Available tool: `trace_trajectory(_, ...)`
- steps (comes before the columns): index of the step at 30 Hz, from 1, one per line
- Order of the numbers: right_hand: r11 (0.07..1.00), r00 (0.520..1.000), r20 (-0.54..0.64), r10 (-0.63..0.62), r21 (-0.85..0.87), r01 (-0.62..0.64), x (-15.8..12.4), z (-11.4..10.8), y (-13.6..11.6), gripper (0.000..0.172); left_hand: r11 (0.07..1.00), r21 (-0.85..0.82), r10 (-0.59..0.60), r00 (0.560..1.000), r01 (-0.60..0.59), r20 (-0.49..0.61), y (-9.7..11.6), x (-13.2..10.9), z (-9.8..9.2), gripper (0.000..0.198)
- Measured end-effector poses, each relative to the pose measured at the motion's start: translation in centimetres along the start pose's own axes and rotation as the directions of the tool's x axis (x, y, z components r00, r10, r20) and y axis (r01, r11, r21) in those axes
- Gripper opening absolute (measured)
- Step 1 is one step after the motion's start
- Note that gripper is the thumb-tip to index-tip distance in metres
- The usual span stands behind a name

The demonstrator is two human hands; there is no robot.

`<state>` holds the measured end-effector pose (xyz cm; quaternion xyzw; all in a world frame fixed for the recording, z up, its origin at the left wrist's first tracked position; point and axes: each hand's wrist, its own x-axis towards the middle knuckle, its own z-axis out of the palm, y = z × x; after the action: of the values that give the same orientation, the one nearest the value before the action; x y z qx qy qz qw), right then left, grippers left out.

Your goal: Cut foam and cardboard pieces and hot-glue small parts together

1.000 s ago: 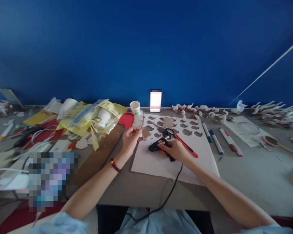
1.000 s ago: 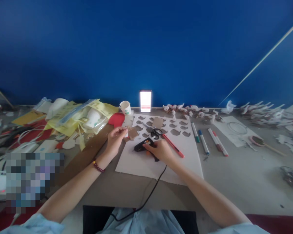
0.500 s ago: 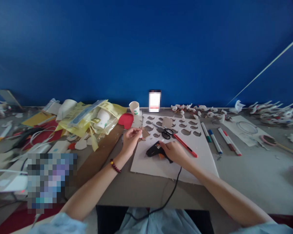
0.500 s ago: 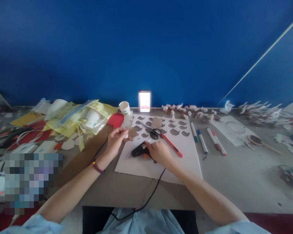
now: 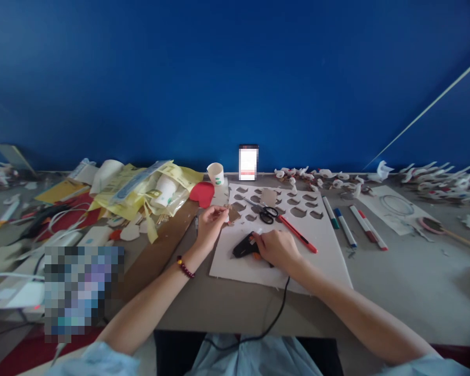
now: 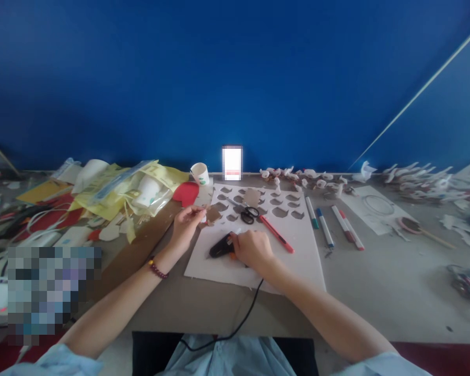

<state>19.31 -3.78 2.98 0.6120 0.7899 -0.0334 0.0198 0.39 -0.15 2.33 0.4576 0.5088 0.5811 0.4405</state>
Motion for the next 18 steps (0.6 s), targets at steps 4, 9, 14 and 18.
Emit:
trace_trajectory(4,0.999,0.997,-0.066,-0.026,0.043,0.029,-0.6,-1.1,0.0,0.045,1.000,-0.019,0.002,1.000,-0.002,0.009,-0.4,0.2,-0.1,0.022)
trace_trajectory(9,0.958,0.970,-0.155,-0.190,0.187,0.218,-2.1,-3.0,-0.8,0.026,0.999,-0.027,0.037,0.999,-0.037,0.023,-0.8,0.6,-0.4,0.021)
trace_trajectory(14,0.898,0.929,-0.109,-0.354,0.237,0.371,0.8,-3.7,-1.2,0.016,0.999,-0.018,0.027,1.000,-0.027,0.007,-0.8,0.5,-0.2,0.020)
trace_trajectory(18,0.838,0.877,-0.116,-0.466,0.262,0.480,5.3,-2.5,-1.5,0.020,0.998,-0.046,0.033,0.999,-0.032,0.007,-0.9,0.6,-0.2,0.020)
